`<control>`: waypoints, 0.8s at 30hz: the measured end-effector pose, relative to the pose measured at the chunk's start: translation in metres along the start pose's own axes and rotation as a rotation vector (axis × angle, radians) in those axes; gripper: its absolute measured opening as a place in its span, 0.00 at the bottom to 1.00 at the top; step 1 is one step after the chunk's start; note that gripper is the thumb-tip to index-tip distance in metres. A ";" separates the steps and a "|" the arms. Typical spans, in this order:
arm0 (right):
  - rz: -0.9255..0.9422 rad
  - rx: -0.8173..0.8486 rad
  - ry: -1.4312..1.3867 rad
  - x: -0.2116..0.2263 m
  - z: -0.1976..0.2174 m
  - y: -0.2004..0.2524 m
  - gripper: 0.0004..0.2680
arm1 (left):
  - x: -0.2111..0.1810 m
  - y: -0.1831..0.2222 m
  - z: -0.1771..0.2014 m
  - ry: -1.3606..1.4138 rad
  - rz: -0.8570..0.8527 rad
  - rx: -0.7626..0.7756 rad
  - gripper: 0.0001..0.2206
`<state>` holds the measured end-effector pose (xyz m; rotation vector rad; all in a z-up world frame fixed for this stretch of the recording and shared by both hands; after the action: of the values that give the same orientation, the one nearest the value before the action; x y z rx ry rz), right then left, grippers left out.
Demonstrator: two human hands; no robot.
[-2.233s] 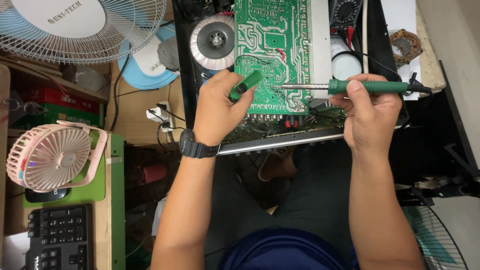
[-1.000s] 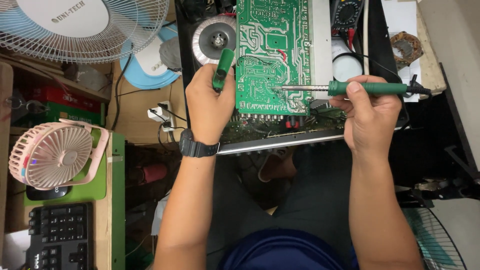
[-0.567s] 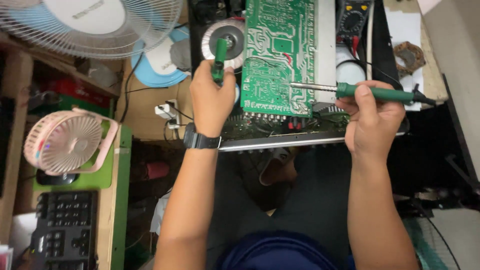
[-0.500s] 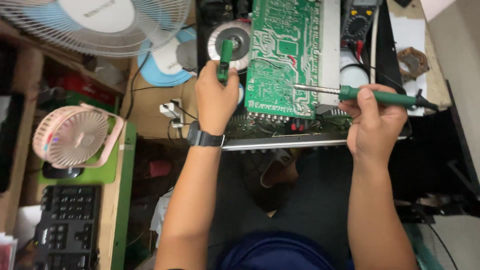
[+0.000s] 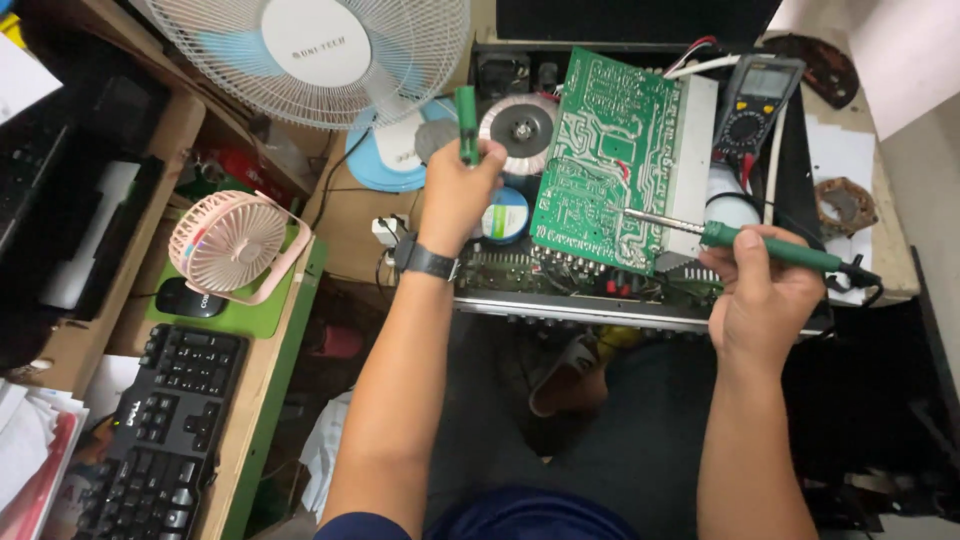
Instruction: Using a soldering iron and a desoldering pump to remove components or excess solder from a circuit board.
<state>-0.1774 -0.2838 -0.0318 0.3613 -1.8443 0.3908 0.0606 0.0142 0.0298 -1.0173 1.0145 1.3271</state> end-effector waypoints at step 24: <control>0.022 0.023 0.022 0.001 0.000 0.001 0.06 | 0.040 -0.021 -0.028 -0.105 -0.226 -0.135 0.04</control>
<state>-0.1785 -0.2829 -0.0308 0.3517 -1.8246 0.4294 0.0815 -0.0026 -0.0158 -1.1165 0.7157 1.2602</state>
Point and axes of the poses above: each hand's wrist, its own y-axis away from the middle knuckle, its own z-axis out of the back of the hand, x = y × z, the point moved 3 cm from there along -y, towards the middle knuckle, and after that the axes turned 9 degrees about -x, right-handed, at the moved point
